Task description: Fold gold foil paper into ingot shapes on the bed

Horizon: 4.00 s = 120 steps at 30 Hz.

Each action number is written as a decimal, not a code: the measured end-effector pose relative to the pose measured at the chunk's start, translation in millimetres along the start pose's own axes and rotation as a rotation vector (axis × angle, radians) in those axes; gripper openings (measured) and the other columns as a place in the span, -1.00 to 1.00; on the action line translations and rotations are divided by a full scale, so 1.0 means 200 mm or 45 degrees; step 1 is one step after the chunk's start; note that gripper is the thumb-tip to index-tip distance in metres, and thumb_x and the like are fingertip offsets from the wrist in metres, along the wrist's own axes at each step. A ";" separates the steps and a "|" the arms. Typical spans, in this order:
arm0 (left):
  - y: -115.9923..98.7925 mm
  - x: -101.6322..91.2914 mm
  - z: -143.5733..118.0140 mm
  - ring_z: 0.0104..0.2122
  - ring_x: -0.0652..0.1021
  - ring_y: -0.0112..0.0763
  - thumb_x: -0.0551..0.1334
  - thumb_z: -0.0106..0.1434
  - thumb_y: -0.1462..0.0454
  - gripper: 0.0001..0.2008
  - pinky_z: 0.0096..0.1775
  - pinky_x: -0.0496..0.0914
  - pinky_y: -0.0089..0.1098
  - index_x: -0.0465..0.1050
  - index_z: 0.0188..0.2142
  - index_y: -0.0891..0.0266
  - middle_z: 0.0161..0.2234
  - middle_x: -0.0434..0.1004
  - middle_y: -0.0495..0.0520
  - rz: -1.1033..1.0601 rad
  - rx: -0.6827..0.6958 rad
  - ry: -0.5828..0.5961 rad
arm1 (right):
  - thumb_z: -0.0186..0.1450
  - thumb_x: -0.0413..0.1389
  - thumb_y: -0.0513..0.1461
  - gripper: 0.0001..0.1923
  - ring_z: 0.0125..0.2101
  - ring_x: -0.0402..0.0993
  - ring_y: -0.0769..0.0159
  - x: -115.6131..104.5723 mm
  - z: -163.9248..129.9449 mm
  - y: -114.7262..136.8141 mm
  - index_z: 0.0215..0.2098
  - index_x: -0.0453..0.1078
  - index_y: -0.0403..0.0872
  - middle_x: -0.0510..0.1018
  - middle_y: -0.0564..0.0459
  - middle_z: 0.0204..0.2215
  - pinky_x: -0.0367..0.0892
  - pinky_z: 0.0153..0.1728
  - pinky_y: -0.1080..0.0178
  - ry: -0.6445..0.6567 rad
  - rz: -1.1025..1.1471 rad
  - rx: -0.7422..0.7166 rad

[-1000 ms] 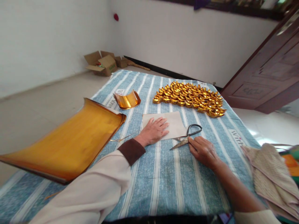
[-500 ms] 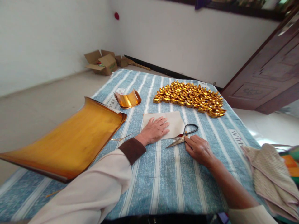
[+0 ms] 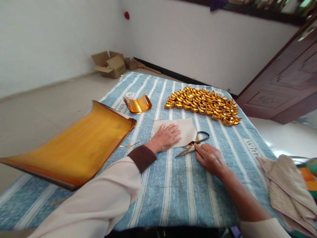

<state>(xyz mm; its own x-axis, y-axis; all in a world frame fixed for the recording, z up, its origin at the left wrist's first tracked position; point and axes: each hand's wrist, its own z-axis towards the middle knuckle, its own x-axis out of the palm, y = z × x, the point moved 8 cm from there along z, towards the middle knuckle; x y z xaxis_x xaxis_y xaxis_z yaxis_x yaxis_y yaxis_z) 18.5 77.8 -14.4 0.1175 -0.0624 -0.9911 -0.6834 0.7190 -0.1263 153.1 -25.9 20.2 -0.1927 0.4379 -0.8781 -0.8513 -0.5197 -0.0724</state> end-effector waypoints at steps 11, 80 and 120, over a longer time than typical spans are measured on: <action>0.00 -0.01 -0.01 0.32 0.09 -0.23 -0.17 0.47 0.06 -0.52 0.22 -0.02 0.02 0.19 0.26 0.10 0.35 0.08 0.07 0.000 -0.013 0.029 | 0.36 -0.01 -0.34 -0.78 -0.44 0.34 0.26 0.00 0.00 0.03 -0.16 0.47 -0.19 0.42 0.03 -0.52 0.24 -0.36 0.23 0.005 0.037 -0.034; 0.01 0.01 0.02 0.34 0.03 -0.19 -0.21 0.45 0.03 -0.47 0.24 -0.10 0.00 0.12 0.30 0.06 0.37 0.02 0.08 -0.125 -0.017 0.177 | 0.35 -0.03 -0.34 -0.79 -0.45 0.27 0.28 0.02 0.13 0.21 -0.32 0.45 -0.11 0.38 0.04 -0.53 0.13 -0.38 0.21 -0.016 0.108 -0.096; 0.00 0.00 0.02 0.33 0.04 -0.18 -0.21 0.46 0.04 -0.47 0.23 -0.10 0.04 0.12 0.30 0.13 0.36 0.03 0.15 -0.128 0.002 0.181 | 0.36 -0.02 -0.33 -0.77 -0.45 0.26 0.25 0.03 0.18 0.32 -0.35 0.46 -0.14 0.40 0.02 -0.53 0.11 -0.40 0.19 -0.035 0.127 -0.126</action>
<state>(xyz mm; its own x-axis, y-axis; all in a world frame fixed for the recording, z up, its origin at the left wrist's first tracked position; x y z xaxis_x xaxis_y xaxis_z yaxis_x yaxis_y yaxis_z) 20.8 80.5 -14.5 0.0820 -0.2308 -0.9695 -0.6724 0.7053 -0.2248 80.1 -30.3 27.8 -0.2883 0.4001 -0.8700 -0.7754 -0.6306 -0.0330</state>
